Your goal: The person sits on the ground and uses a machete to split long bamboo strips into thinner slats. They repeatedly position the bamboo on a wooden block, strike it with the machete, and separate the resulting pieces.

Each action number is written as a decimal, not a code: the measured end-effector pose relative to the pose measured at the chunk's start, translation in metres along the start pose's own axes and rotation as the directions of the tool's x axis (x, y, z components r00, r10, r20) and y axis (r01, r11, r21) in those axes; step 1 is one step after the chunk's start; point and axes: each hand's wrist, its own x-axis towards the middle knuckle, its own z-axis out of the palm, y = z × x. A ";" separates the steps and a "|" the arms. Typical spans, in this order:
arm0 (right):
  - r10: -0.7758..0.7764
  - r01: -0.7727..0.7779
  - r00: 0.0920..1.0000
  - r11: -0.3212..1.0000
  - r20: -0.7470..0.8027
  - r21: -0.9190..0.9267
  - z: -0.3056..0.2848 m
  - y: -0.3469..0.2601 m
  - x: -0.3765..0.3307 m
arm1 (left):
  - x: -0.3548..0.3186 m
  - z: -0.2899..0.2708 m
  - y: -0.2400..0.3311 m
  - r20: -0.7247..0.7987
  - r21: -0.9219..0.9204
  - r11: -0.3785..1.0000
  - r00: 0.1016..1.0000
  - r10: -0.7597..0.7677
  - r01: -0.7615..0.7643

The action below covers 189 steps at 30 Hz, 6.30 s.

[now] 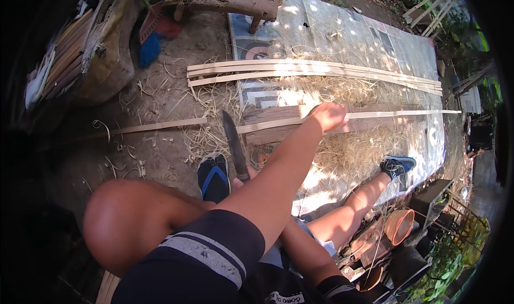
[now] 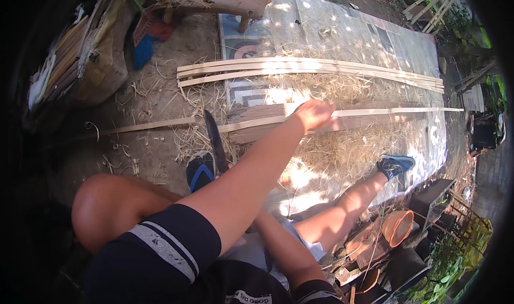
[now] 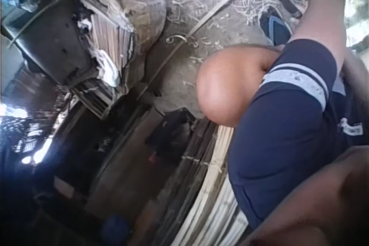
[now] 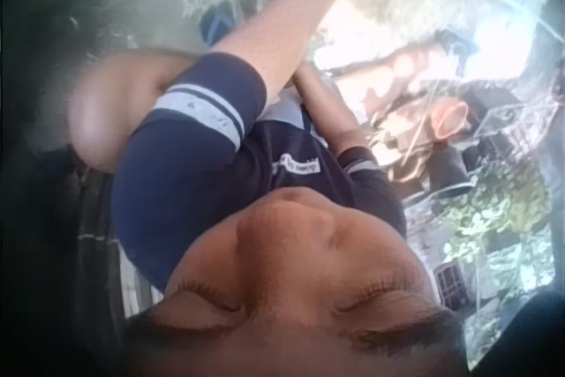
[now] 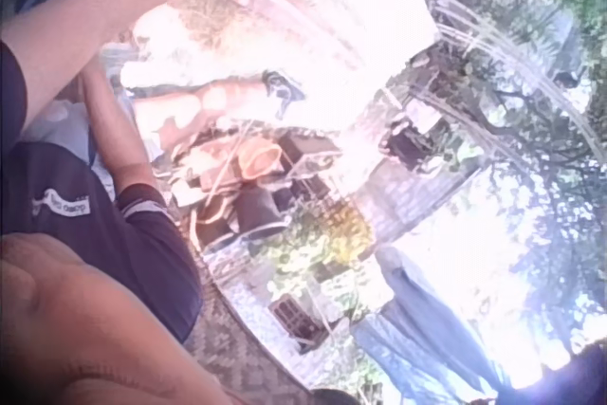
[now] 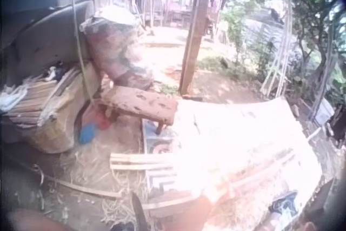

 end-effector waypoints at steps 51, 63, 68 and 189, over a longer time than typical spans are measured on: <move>0.040 0.058 0.950 0.952 -0.309 0.302 0.003 0.030 0.030 | 0.017 0.023 -0.008 0.005 -0.100 0.963 0.968 -0.250 0.249; 0.036 -0.032 0.999 0.991 -0.026 0.132 0.007 -0.048 -0.008 | 0.012 0.006 0.005 0.142 -0.275 0.900 0.940 -0.309 0.337; 0.281 -0.197 0.958 0.784 -0.053 0.589 0.030 -0.044 0.002 | 0.012 0.012 -0.009 0.058 -0.147 0.958 0.970 -0.238 0.244; -0.182 -0.563 0.329 0.750 -0.927 -0.347 -0.216 0.109 -0.032 | -0.474 -0.125 -0.160 -0.167 0.445 0.799 0.914 -0.369 0.404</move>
